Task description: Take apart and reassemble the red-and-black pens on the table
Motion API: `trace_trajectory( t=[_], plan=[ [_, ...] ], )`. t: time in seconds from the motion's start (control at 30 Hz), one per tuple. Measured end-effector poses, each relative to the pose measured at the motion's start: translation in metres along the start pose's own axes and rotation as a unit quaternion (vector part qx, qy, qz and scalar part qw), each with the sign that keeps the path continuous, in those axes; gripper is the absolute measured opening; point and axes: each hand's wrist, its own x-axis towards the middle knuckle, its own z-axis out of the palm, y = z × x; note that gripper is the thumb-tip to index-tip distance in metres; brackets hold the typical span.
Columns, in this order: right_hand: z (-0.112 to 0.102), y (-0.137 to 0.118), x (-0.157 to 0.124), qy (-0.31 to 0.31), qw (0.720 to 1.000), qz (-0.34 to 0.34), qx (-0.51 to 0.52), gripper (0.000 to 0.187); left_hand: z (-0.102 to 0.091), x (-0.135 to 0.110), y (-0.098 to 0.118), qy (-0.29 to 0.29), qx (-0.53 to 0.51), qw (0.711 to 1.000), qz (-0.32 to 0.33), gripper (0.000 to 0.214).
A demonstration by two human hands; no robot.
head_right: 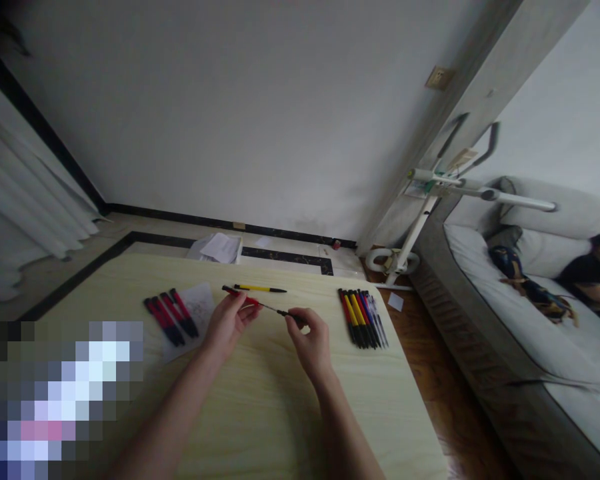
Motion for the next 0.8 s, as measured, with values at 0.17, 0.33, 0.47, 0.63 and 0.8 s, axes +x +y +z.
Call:
trace_trajectory(
  t=[0.17,0.33,0.47,0.63,0.8],
  plan=[
    [0.0004,0.0001,0.0001,-0.001,1.000,0.000,0.001,0.018,-0.0008,-0.0003,-0.0019,-0.007,0.010,1.000,-0.005,0.025],
    [0.0015,-0.0004,-0.0008,-0.007,1.000,-0.004,0.004,0.019,0.0008,-0.0017,-0.0023,-0.005,0.022,1.000,-0.006,0.029],
    [0.0030,-0.0002,-0.0017,-0.007,1.000,-0.004,0.011,0.020,0.0039,-0.0039,-0.0007,-0.015,0.025,1.000,-0.005,0.028],
    [0.0038,-0.0008,-0.0023,-0.002,1.000,0.002,0.019,0.021,0.0046,-0.0055,-0.0018,-0.031,0.062,0.998,-0.004,0.028],
    [0.0041,-0.0014,-0.0031,-0.005,1.000,0.000,0.018,0.019,0.0072,-0.0060,-0.0045,-0.033,0.039,0.998,-0.020,0.028]
  ],
)
